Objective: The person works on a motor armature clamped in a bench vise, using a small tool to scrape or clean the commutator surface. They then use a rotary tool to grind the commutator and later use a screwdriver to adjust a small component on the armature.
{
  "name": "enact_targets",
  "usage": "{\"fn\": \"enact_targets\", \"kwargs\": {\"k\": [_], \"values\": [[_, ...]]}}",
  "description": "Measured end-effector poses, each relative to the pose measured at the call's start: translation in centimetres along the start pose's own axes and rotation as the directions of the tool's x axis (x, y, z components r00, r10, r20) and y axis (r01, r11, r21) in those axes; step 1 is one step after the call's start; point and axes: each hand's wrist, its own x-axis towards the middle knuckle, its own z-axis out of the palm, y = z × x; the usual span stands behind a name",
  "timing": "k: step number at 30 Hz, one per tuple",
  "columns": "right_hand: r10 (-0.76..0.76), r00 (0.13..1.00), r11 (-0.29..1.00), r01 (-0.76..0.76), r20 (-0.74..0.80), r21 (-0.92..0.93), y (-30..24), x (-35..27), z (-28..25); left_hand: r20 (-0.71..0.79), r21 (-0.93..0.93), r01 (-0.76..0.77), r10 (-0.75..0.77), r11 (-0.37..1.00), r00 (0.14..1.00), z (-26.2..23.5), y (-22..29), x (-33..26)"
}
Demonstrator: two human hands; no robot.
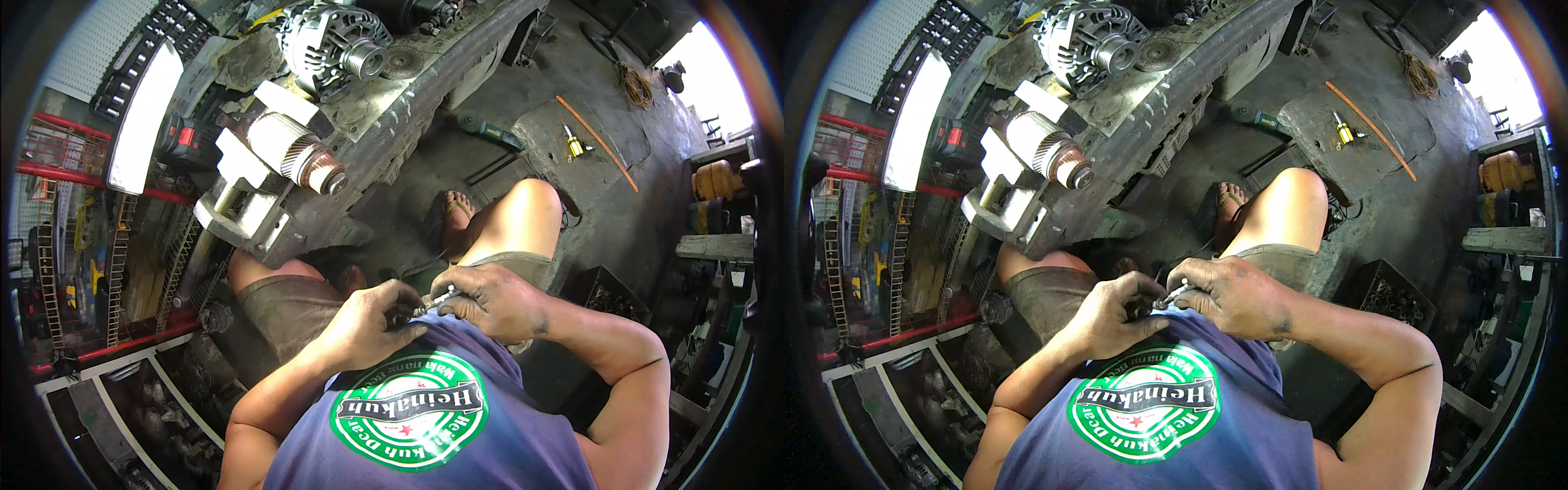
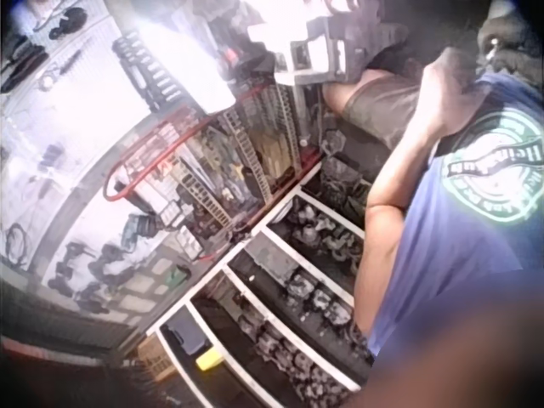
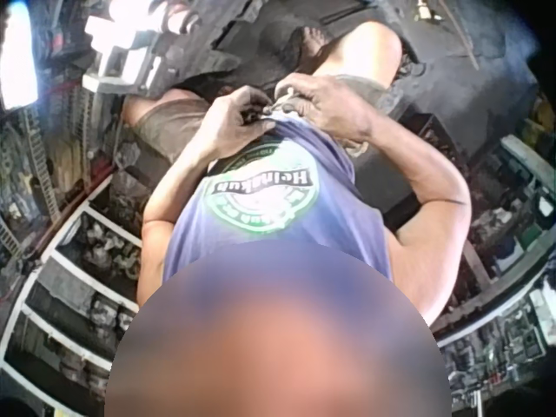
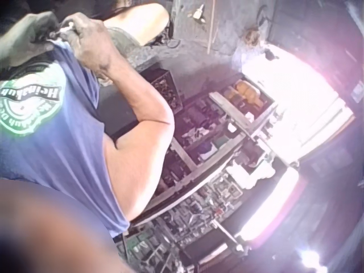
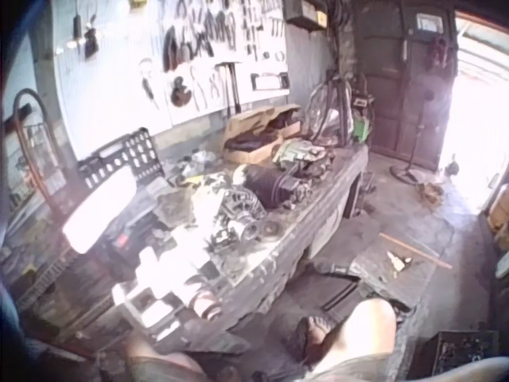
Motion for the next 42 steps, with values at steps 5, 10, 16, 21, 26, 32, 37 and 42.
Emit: {"fn": "enact_targets", "kwargs": {"k": [5, 10, 16, 21, 26, 32, 37, 42], "values": [[0.063, 0.995, 0.997, -0.059, 0.074, -0.059, -0.1, -0.1, 0.0, -0.025, 0.008, -0.079, 0.079, 0.997, 0.997, 0.0, -1.2, -0.9], [0.056, 0.995, 0.997, -0.051, 0.083, -0.052, -0.6, 0.0, -0.1, -0.050, 0.042, -0.109, 0.111, 0.993, 0.993, 0.0, -1.5, -1.1], [0.111, 0.991, 0.992, -0.106, 0.078, -0.074, -0.8, 0.3, -0.3, 0.004, -0.037, -0.083, 0.083, 0.996, 0.997, -1.4, -2.4, -1.1], [0.120, 0.990, 0.992, -0.117, 0.071, -0.052, -0.3, 0.6, 0.5, 0.076, -0.340, 0.019, 0.007, 0.940, 0.997, -1.8, -3.5, -1.7], [0.115, 0.993, 0.992, -0.112, 0.037, -0.065, -0.4, 0.7, 0.2, 0.113, -0.274, -0.134, 0.171, 0.952, 0.979, -2.3, -4.0, -1.8], [0.148, 0.988, 0.988, -0.145, 0.042, -0.058, -1.8, 0.6, -0.2, 0.132, -0.335, -0.135, 0.189, 0.932, 0.973, -2.8, -3.1, -1.5], [0.143, 0.988, 0.985, -0.137, 0.057, -0.107, -2.5, 0.6, -0.2, 0.101, -0.232, -0.039, 0.064, 0.972, 0.993, -2.2, -2.1, -0.6], [0.192, 0.980, 0.975, -0.184, 0.049, -0.122, -2.9, 0.7, -0.4, -0.017, -0.207, -0.282, 0.284, 0.937, 0.959, -1.1, -2.2, 0.1]]}}
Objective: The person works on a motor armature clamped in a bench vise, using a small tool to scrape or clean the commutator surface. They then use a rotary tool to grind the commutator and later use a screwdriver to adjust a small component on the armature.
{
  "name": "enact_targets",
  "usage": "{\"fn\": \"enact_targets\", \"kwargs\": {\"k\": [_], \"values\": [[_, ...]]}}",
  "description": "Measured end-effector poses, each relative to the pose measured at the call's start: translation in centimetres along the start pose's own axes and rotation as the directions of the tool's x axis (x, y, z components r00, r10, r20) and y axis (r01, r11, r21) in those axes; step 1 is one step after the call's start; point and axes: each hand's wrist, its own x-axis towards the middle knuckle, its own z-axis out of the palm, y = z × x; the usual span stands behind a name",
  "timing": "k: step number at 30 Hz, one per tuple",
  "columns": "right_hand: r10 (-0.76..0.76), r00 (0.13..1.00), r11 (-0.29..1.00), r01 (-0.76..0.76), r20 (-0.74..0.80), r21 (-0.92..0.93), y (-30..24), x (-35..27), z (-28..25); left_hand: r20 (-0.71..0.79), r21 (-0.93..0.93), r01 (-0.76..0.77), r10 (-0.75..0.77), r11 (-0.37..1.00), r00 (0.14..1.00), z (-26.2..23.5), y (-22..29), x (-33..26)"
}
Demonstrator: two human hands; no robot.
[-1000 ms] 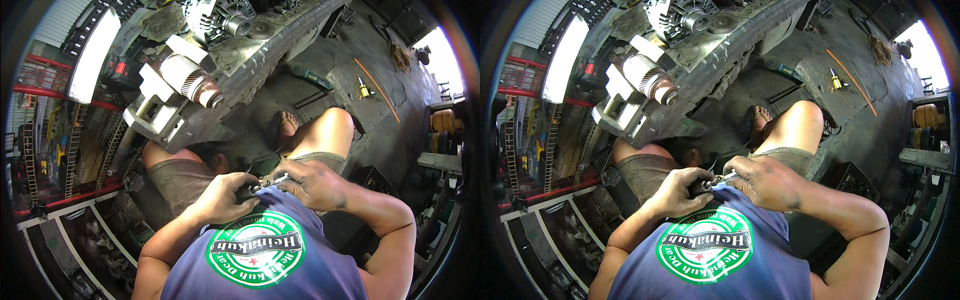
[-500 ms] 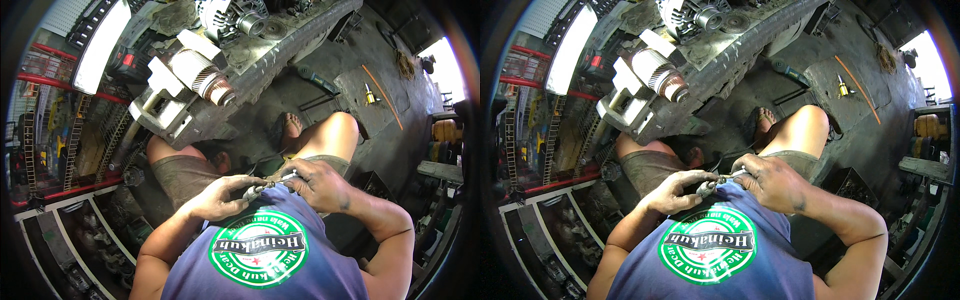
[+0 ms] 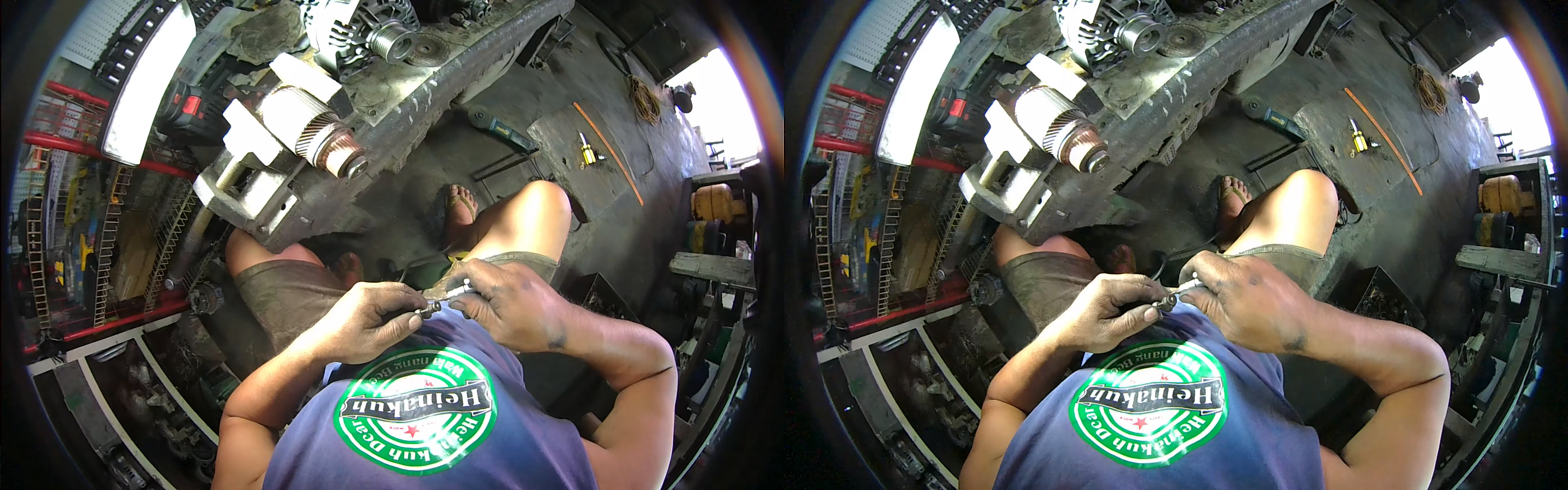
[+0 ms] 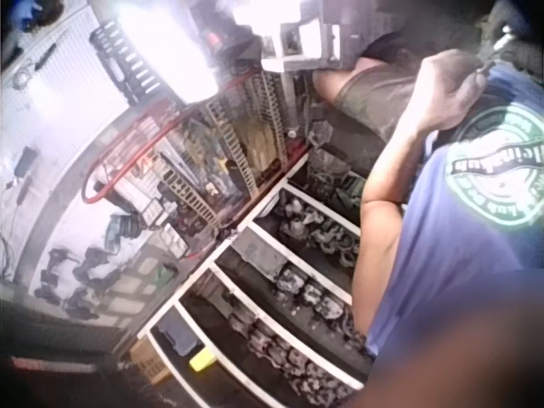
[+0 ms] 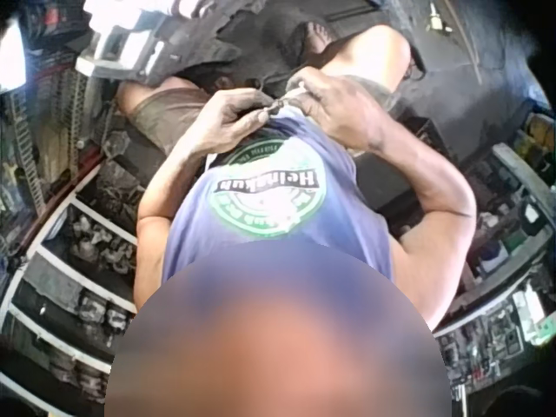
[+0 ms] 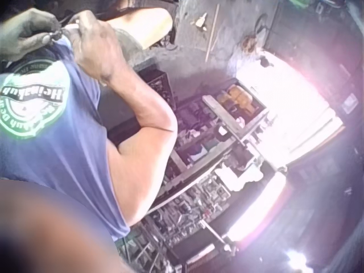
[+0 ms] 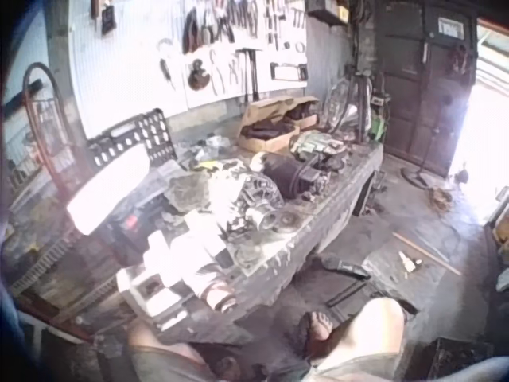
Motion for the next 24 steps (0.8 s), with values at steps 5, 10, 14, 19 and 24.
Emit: {"fn": "enact_targets", "kwargs": {"k": [5, 10, 14, 19, 24], "values": [[0.057, 0.998, 0.997, -0.055, 0.030, -0.056, -0.7, 0.1, -0.3, -0.010, 0.010, 0.152, -0.152, 0.988, 0.988, 0.4, -0.6, -1.0], [0.119, 0.991, 0.991, -0.114, 0.064, -0.073, -0.9, 0.4, -0.7, -0.054, 0.004, 0.139, -0.139, 0.990, 0.989, 0.8, -0.7, -1.1], [0.131, 0.989, 0.986, -0.123, 0.068, -0.113, -1.0, 0.7, -0.9, -0.100, -0.080, 0.101, -0.109, 0.992, 0.989, 1.1, 0.1, -0.9], [0.036, 0.997, 0.999, -0.035, 0.061, -0.008, -1.5, 0.8, -0.2, -0.069, 0.074, 0.223, -0.218, 0.972, 0.973, -0.1, 1.3, -0.6], [-0.026, 0.999, 0.997, 0.028, -0.023, 0.067, -1.7, 0.7, -0.1, -0.071, 0.033, 0.159, -0.156, 0.987, 0.985, -0.5, 1.6, -0.6]]}}
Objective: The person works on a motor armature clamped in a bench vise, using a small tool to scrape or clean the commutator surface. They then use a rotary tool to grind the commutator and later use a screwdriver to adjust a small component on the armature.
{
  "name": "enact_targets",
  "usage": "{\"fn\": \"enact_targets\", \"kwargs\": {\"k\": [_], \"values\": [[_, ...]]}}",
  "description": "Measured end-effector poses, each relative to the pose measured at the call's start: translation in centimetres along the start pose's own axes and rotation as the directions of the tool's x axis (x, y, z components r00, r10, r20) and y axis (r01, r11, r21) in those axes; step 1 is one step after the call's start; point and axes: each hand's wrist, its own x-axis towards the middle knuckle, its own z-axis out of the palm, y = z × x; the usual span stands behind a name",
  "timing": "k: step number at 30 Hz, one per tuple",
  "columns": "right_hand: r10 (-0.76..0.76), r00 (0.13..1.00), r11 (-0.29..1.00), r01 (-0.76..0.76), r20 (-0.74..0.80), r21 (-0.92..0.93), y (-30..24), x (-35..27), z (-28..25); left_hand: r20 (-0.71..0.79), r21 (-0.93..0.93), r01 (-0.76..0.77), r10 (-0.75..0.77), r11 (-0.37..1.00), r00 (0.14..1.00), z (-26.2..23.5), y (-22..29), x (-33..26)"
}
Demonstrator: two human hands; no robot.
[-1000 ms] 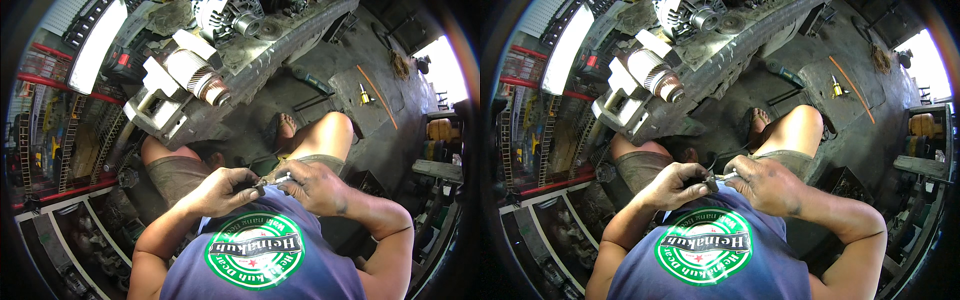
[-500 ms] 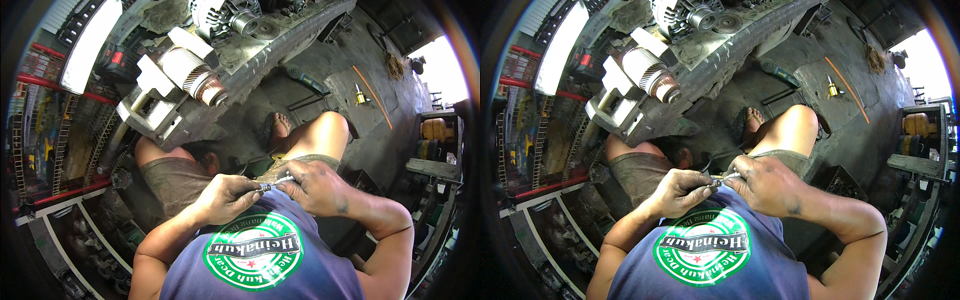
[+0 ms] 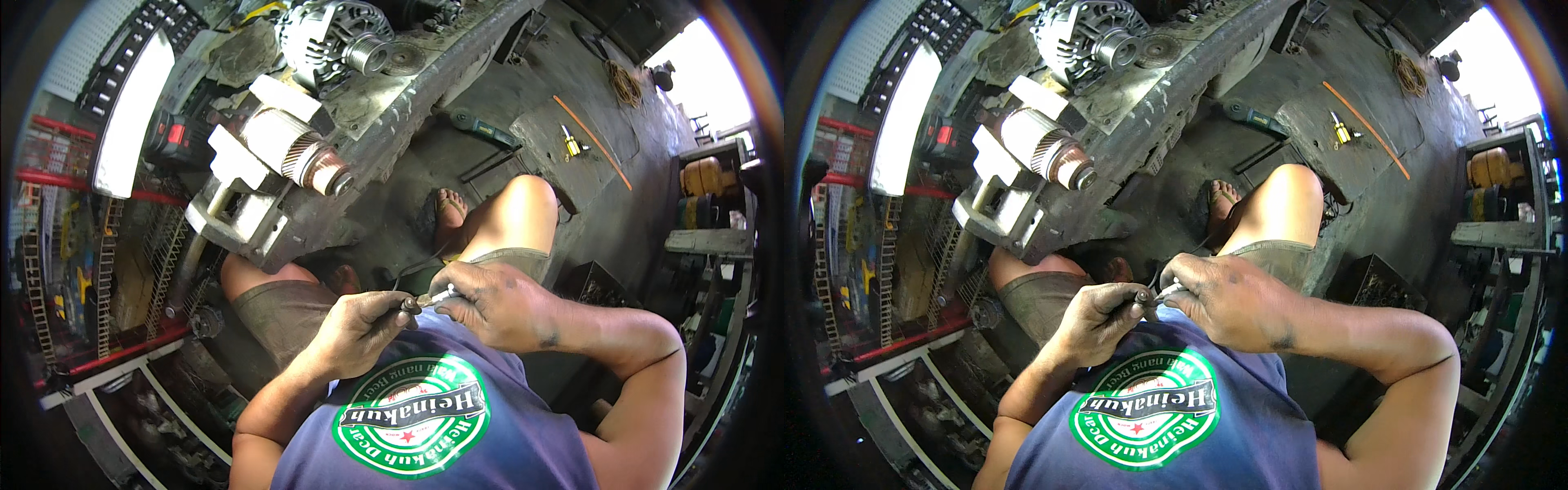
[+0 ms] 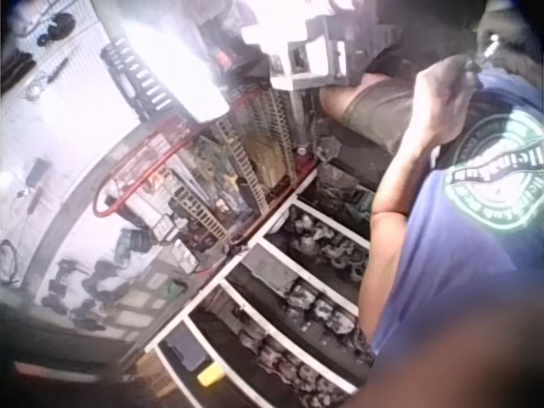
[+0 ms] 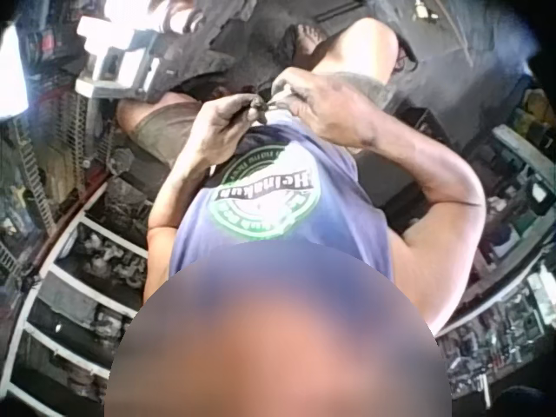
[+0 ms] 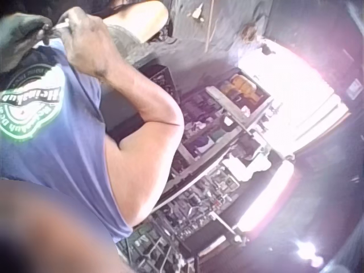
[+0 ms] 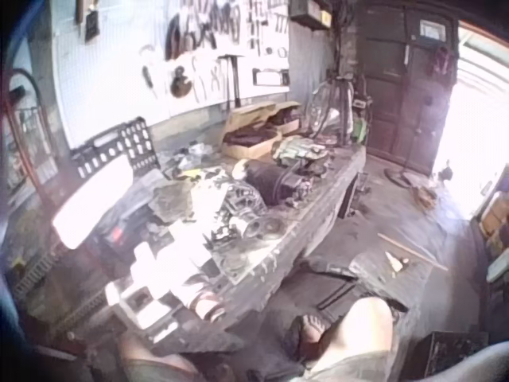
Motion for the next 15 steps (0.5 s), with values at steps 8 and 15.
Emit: {"fn": "enact_targets", "kwargs": {"k": [8, 15], "values": [[-0.006, 1.000, 0.998, 0.005, -0.020, -0.069, -0.2, 0.9, 0.3, 0.050, -0.002, -0.021, 0.022, 1.000, 0.999, -0.1, -0.6, 0.0], [0.176, 0.983, 0.983, -0.173, 0.050, -0.064, -0.7, 1.7, -0.7, -0.140, 0.017, -0.071, 0.073, 0.997, 0.987, 1.4, -0.7, -0.1]]}}
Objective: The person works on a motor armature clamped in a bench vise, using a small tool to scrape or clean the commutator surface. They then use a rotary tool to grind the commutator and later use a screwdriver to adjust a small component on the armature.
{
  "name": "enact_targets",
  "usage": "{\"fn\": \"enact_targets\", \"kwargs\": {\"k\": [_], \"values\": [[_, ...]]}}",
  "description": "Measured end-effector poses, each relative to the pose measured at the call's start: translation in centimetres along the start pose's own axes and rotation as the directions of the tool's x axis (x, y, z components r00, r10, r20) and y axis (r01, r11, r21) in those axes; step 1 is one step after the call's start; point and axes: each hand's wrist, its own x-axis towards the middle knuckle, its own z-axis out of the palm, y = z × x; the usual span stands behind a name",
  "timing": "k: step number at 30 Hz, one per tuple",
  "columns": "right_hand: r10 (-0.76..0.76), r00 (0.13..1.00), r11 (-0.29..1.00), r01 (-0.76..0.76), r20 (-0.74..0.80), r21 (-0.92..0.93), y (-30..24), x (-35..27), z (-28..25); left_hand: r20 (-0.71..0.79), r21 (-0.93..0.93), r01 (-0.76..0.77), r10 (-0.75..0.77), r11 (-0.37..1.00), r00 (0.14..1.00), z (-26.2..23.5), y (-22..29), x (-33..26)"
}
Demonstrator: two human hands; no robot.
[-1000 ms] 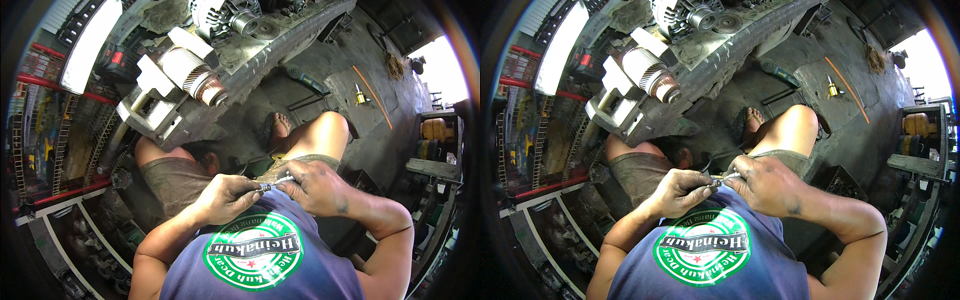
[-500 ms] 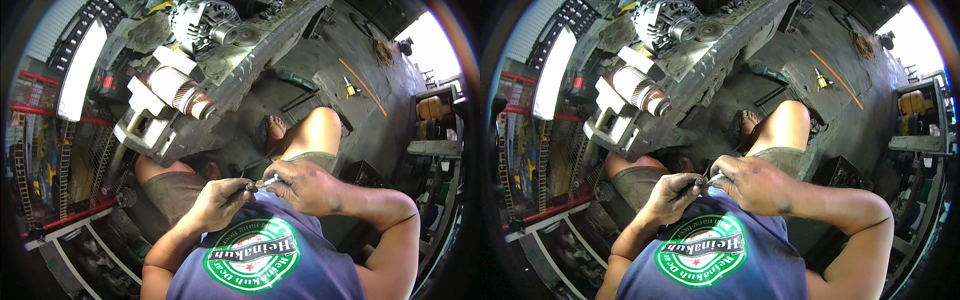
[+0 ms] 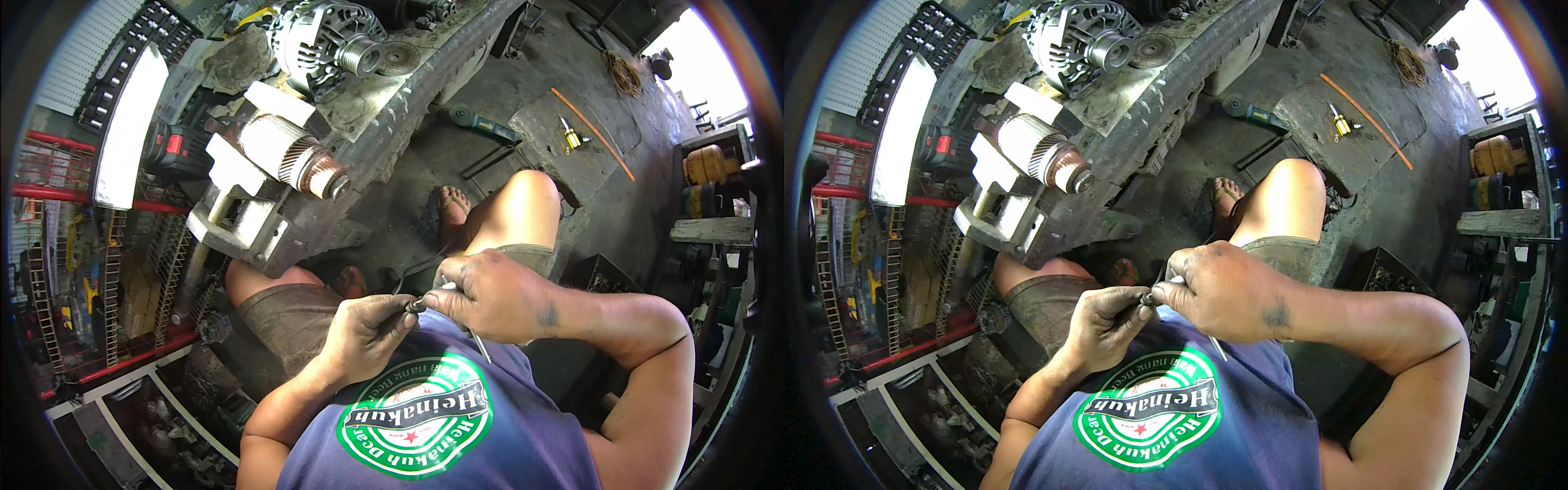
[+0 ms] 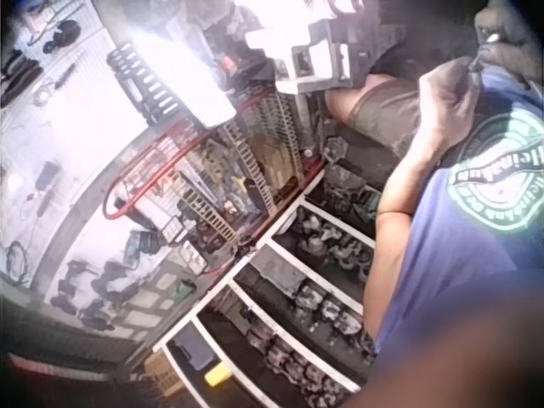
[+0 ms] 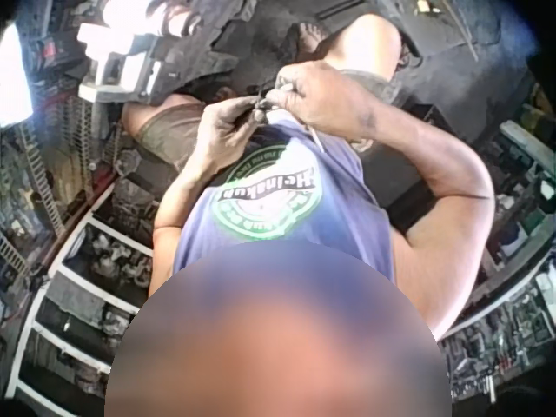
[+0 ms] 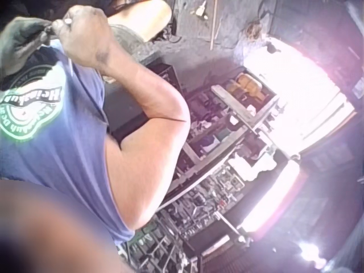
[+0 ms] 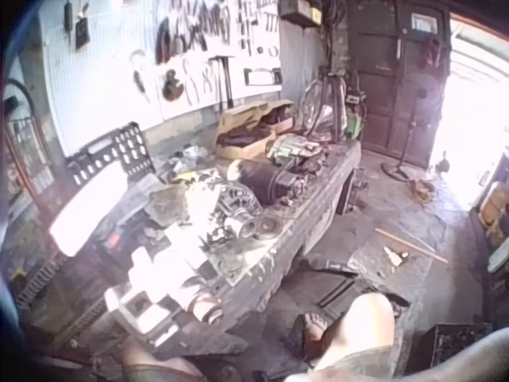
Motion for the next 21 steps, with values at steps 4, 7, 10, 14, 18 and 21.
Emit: {"fn": "enact_targets", "kwargs": {"k": [4, 7, 10, 14, 18, 21], "values": [[0.186, 0.971, 0.972, -0.204, 0.151, 0.119, 0.0, 0.6, -0.9, -0.055, 0.086, -0.021, 0.025, 0.996, 0.998, 0.6, 0.0, -0.3], [0.260, 0.938, 0.926, -0.310, 0.230, 0.218, 0.0, 0.9, -1.2, -0.127, 0.151, -0.088, 0.108, 0.985, 0.986, 1.0, 0.0, -0.3], [0.267, 0.937, 0.915, -0.320, 0.225, 0.245, -0.2, 1.1, -1.2, -0.196, 0.172, -0.112, 0.145, 0.979, 0.970, 1.1, -0.2, -0.1], [0.282, 0.938, 0.926, -0.321, 0.204, 0.199, -0.5, 1.1, -1.2, -0.209, 0.176, -0.123, 0.159, 0.977, 0.965, 1.2, -0.2, -0.1], [0.243, 0.953, 0.957, -0.266, 0.180, 0.116, -0.5, 1.2, -1.1, -0.191, 0.190, -0.131, 0.168, 0.973, 0.967, 1.1, -0.2, -0.1], [0.235, 0.959, 0.964, -0.251, 0.160, 0.083, -0.6, 1.3, -1.0, -0.207, 0.187, -0.140, 0.179, 0.972, 0.962, 1.1, -0.1, 0.0]]}}
